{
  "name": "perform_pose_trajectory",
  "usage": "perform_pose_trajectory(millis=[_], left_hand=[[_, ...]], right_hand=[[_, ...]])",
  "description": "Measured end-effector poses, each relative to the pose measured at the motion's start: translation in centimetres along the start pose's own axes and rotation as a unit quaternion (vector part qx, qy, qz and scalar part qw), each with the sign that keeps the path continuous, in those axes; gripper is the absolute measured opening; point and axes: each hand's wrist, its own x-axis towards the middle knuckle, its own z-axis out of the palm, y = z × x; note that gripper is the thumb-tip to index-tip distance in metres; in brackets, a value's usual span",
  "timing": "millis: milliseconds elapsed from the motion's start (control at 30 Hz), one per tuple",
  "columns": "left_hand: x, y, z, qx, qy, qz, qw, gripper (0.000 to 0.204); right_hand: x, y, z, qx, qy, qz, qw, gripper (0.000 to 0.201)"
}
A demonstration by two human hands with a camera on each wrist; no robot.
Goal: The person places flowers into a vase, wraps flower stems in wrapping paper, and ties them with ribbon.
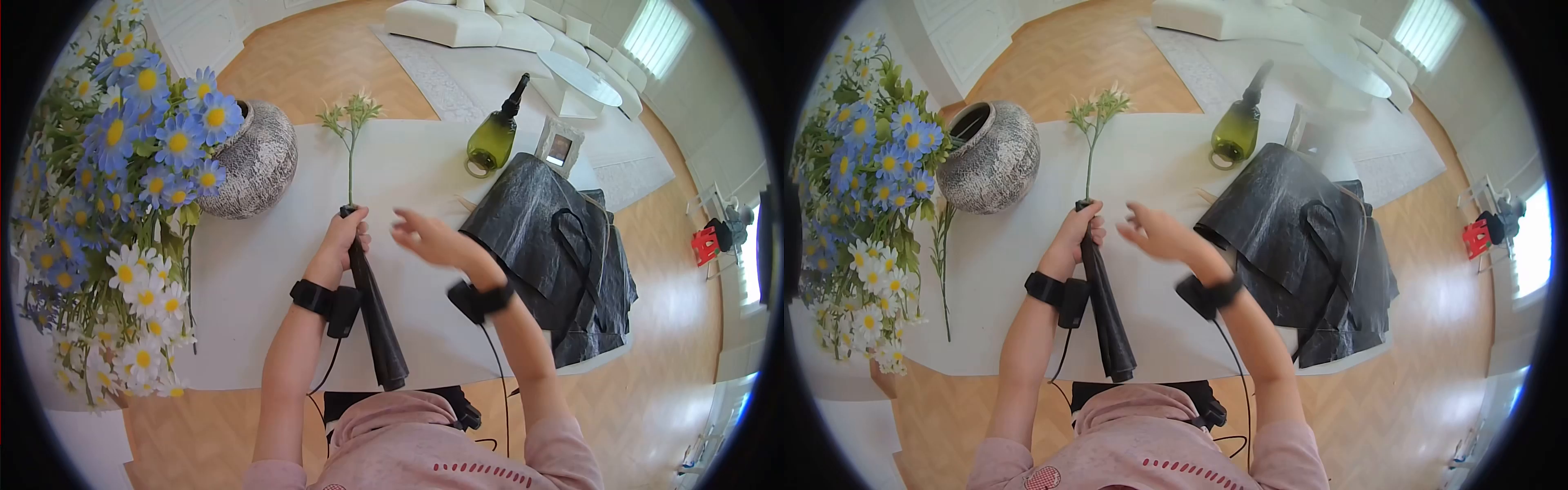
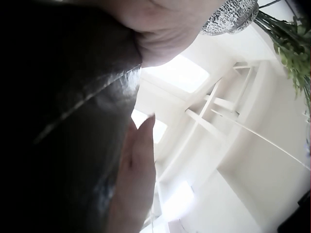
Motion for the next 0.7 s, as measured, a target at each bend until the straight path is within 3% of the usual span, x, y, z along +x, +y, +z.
perform_pose_trajectory(millis=[33,100,133,167,200,267,333,500,633,700], left_hand=[[-1.0,-0.4,0.5,0.029,0.014,0.009,0.999,0.015],[-2.8,-1.2,1.0,0.041,0.013,0.0,0.999,0.016],[-3.6,-1.7,1.0,0.042,0.015,-0.004,0.999,0.016],[-4.3,-2.3,1.0,0.041,-0.015,-0.012,0.999,0.015],[-5.1,-2.7,0.9,0.038,-0.042,-0.024,0.998,0.015],[-5.5,-2.6,0.9,0.045,-0.027,-0.006,0.999,0.015],[-5.8,-2.4,0.3,0.039,-0.021,0.01,0.999,0.015],[-5.6,-0.3,0.7,0.027,-0.062,-0.009,0.998,0.013],[-4.1,-0.3,0.9,0.038,-0.067,-0.001,0.997,0.012],[-3.9,-0.3,0.9,0.046,-0.075,0.007,0.996,0.009]], right_hand=[[2.7,0.8,0.5,0.037,0.022,0.022,0.999,0.048],[7.7,1.7,1.8,0.206,0.044,0.187,0.96,0.043],[9.1,1.6,1.9,0.21,0.043,0.19,0.958,0.043],[10.1,1.6,2.0,0.372,0.019,0.207,0.905,0.039],[11.3,2.1,2.3,0.525,-0.004,0.221,0.822,0.035],[13.7,3.4,3.4,0.479,-0.021,0.205,0.853,0.025],[13.5,2.9,3.4,0.293,-0.024,0.154,0.943,0.017],[11.4,2.0,3.4,0.488,-0.059,0.082,0.867,0.018],[10.8,1.7,3.7,0.51,-0.094,0.07,0.852,0.018],[10.8,1.5,3.8,0.477,-0.088,0.083,0.871,0.018]])
